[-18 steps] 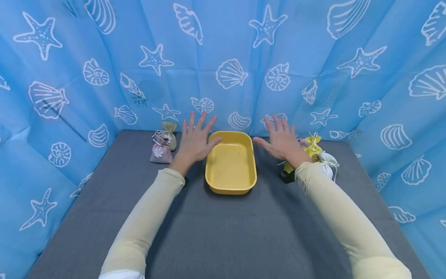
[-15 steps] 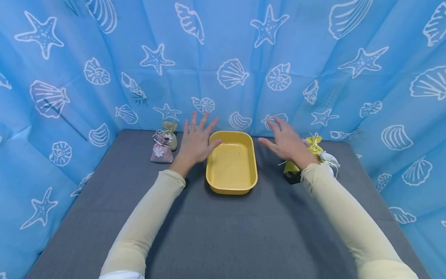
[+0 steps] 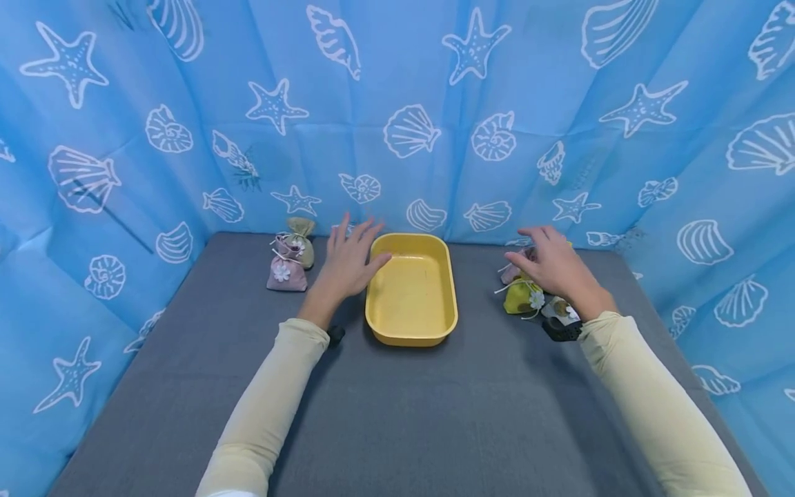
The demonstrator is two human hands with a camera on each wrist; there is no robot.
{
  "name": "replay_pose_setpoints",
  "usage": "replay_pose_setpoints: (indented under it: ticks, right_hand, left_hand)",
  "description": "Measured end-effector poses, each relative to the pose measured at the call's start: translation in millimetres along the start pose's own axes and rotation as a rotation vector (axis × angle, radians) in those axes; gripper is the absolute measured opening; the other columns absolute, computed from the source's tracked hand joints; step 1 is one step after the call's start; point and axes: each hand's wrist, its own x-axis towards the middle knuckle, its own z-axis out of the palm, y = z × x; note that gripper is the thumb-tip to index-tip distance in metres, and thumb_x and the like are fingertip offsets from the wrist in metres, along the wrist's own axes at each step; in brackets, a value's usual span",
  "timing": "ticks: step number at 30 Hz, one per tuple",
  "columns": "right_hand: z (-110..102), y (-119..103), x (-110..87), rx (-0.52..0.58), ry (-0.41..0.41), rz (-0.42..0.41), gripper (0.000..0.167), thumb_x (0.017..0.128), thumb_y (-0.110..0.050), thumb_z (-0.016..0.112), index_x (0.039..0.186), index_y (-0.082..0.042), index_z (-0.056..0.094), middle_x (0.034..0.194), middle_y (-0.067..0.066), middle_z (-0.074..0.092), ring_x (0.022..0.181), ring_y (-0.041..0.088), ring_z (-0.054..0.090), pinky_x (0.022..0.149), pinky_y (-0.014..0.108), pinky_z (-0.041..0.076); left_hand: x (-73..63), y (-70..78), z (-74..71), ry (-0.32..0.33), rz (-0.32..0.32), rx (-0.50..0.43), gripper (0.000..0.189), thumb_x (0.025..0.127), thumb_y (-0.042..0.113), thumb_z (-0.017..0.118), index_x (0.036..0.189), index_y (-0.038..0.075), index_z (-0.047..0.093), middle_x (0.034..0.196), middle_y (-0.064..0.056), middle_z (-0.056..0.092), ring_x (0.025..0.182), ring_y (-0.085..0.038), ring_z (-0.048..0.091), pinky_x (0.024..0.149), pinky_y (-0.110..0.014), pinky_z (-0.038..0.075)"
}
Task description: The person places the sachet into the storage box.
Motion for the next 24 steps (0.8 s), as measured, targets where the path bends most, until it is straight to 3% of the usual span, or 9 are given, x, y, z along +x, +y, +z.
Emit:
replay_pose_setpoints:
  ticks: [6, 13, 18, 24]
  right_hand:
    - [-0.4, 10.7, -14.7, 0.033, 0.003, 0.041, 0.077, 0.1, -0.052, 0.058, 0.152, 0.002, 0.04, 0.147, 0.032, 0.039, 0.135, 0.051, 0.037, 0.106, 0.069, 0.037]
    - [6.3, 18.7, -26.1, 0.102, -0.017, 0.081, 0.08, 0.097, -0.059, 0.059, 0.146, 0.003, 0.045, 0.144, 0.031, 0.039, 0.13, 0.048, 0.041, 0.103, 0.067, 0.041]
    - [11.7, 23.5, -23.9, 0.171, -0.083, 0.068, 0.074, 0.1, -0.043, 0.063, 0.148, 0.008, 0.04, 0.147, 0.034, 0.041, 0.123, 0.051, 0.055, 0.097, 0.06, 0.053]
    - [15.9, 27.2, -27.3, 0.101, -0.074, 0.067, 0.068, 0.098, -0.027, 0.068, 0.147, 0.011, 0.04, 0.133, 0.037, 0.042, 0.103, 0.044, 0.06, 0.082, 0.05, 0.057]
  left_hand:
    - [-6.8, -5.7, 7.0, -0.017, 0.009, -0.127, 0.063, 0.104, 0.058, 0.046, 0.159, 0.03, 0.035, 0.17, 0.0, 0.028, 0.161, -0.039, 0.002, 0.125, -0.069, 0.01]
    - [-16.1, -15.9, 16.0, -0.016, -0.025, -0.267, 0.06, 0.103, 0.051, 0.054, 0.157, 0.029, 0.04, 0.168, 0.001, 0.033, 0.16, -0.036, 0.009, 0.125, -0.069, 0.012]
    - [-23.6, -28.3, 23.6, -0.02, -0.042, -0.445, 0.058, 0.102, 0.044, 0.059, 0.155, 0.024, 0.044, 0.165, -0.001, 0.037, 0.159, -0.037, 0.013, 0.125, -0.067, 0.016]
    - [-28.8, -34.0, 27.0, -0.072, -0.069, -0.586, 0.056, 0.101, 0.044, 0.062, 0.152, 0.023, 0.049, 0.161, 0.001, 0.044, 0.157, -0.032, 0.017, 0.125, -0.065, 0.019]
